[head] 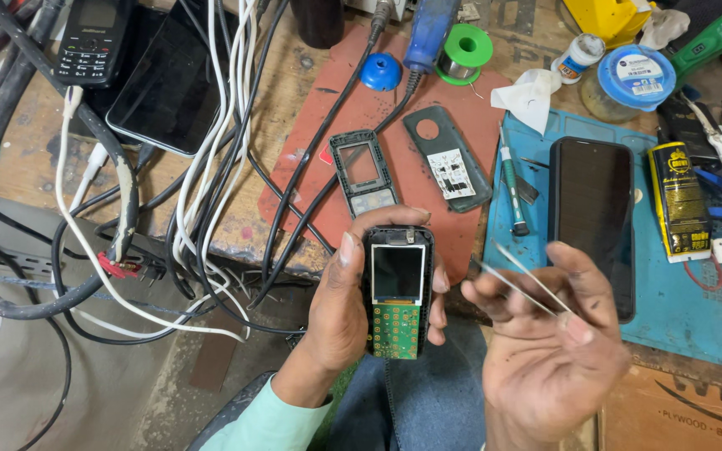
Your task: The person removes the back cover of a feature phone, unscrews internal components with a screwdriver, and separates the front keypad assembly from the main body. They then detach the keypad ribbon cable to fully separate the front and rear sections.
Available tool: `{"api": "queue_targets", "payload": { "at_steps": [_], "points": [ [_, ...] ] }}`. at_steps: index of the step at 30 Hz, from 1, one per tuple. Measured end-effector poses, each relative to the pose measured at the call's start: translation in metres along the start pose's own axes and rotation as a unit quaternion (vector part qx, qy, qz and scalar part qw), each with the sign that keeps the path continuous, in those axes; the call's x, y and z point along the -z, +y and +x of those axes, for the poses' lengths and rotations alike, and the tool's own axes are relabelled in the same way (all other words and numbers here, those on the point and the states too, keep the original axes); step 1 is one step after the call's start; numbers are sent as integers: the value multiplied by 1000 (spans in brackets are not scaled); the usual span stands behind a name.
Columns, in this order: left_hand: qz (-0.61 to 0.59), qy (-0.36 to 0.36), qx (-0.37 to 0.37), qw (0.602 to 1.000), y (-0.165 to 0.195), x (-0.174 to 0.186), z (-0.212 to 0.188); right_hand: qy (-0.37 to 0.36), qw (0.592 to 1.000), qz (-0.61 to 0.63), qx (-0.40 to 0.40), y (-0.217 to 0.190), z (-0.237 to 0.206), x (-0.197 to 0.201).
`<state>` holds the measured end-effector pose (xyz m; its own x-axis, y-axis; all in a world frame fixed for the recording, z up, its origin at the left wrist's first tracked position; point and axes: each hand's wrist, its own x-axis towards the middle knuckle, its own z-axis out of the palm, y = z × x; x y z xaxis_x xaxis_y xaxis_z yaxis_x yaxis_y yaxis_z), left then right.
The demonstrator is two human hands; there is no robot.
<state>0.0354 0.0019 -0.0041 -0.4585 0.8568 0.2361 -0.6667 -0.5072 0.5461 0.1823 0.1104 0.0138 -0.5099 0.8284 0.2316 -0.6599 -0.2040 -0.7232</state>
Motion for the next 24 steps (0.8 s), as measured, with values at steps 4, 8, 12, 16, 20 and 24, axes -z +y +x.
{"api": "queue_targets", "payload": {
  "at_steps": [4,8,12,16,20,24],
  "points": [
    [18,5,1,1000,1,-1,0,-6,972,-213,100,13,-8,-28],
    [35,15,1,999,1,-3,-1,-16,935,-326,141,16,-18,-40],
    [47,18,-13,999,0,-3,-1,-67,903,-403,131,10,-23,-42],
    [34,15,-13,999,-1,-3,-1,-110,877,-452,123,1,-22,-37],
    [84,29,-29,996,1,-4,0,-117,826,-527,163,1,-22,-40],
    [147,50,-34,987,3,-7,0,-152,758,-595,219,-4,-16,-42]
  ]
}}
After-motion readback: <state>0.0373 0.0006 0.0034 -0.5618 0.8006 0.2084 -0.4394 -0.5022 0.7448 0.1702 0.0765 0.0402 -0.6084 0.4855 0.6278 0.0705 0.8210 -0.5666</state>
